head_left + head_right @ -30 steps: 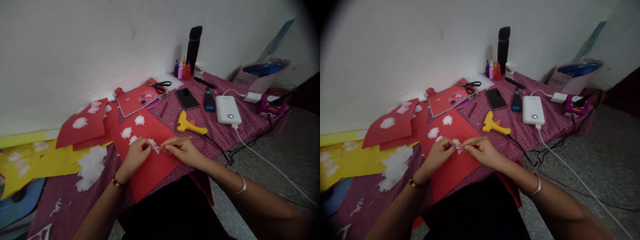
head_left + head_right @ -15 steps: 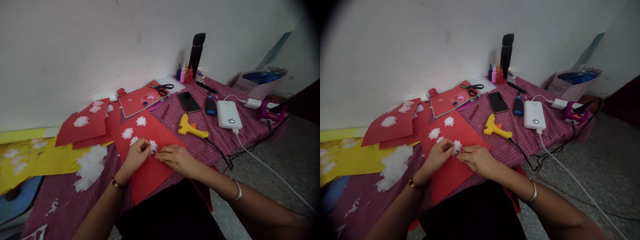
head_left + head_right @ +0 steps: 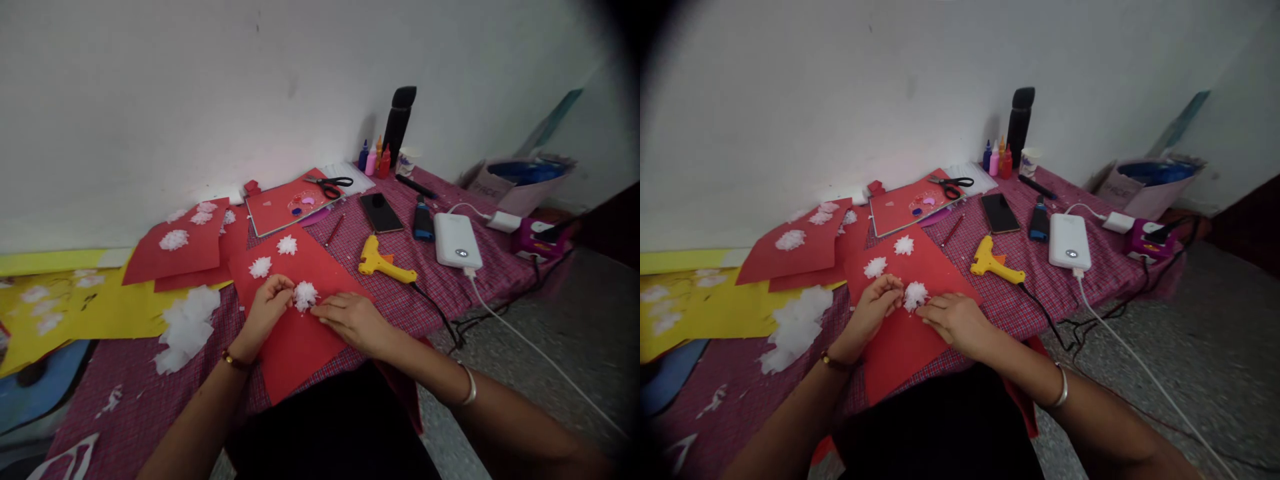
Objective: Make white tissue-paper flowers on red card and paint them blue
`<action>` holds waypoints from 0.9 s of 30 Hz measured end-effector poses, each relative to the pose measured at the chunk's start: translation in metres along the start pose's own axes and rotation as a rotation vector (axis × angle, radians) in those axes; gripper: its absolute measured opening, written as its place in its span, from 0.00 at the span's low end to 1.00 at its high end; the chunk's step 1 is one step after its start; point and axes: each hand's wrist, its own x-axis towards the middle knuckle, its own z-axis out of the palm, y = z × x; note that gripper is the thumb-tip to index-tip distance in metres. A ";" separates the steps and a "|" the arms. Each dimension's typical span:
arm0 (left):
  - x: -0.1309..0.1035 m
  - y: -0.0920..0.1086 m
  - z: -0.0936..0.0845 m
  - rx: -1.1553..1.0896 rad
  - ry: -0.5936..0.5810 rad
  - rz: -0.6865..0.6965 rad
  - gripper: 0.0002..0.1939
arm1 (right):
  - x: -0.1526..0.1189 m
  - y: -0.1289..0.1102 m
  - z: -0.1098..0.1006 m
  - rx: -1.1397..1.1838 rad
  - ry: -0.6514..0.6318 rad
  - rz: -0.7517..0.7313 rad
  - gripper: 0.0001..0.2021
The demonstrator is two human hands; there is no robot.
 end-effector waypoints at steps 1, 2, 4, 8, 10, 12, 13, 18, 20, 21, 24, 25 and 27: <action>-0.001 0.001 -0.002 -0.025 -0.003 -0.007 0.06 | -0.001 0.001 -0.001 0.077 0.054 0.038 0.12; -0.003 0.001 -0.005 -0.046 -0.006 -0.011 0.07 | -0.002 0.001 -0.001 0.164 0.111 0.087 0.12; -0.005 0.002 -0.011 -0.070 -0.014 -0.015 0.09 | -0.003 0.002 -0.003 0.327 0.198 0.207 0.12; -0.007 -0.001 -0.019 -0.044 -0.049 -0.015 0.10 | -0.003 0.005 -0.004 0.536 0.276 0.395 0.14; -0.007 -0.003 -0.020 0.000 -0.068 -0.008 0.09 | -0.001 0.007 -0.004 0.660 0.332 0.467 0.15; -0.006 -0.004 -0.019 0.056 -0.083 0.006 0.09 | 0.000 0.008 -0.004 0.805 0.414 0.536 0.14; -0.006 -0.005 -0.018 0.084 -0.088 0.015 0.09 | 0.000 0.009 -0.004 0.872 0.454 0.563 0.14; -0.009 -0.002 -0.013 0.212 -0.127 0.090 0.07 | 0.013 0.011 -0.013 1.156 0.506 0.607 0.13; -0.010 0.002 -0.014 0.268 -0.189 0.124 0.09 | 0.027 0.011 -0.018 1.230 0.473 0.609 0.14; -0.009 0.004 -0.015 0.306 -0.230 0.147 0.13 | 0.036 0.011 -0.021 1.248 0.460 0.612 0.14; -0.004 0.011 -0.018 0.525 -0.349 0.272 0.22 | 0.066 0.011 -0.025 1.282 0.428 0.628 0.14; 0.000 0.012 -0.019 0.610 -0.372 0.313 0.22 | 0.076 0.012 -0.026 1.293 0.414 0.636 0.14; 0.006 0.011 -0.018 0.736 -0.372 0.358 0.17 | 0.091 0.017 -0.024 1.320 0.377 0.650 0.14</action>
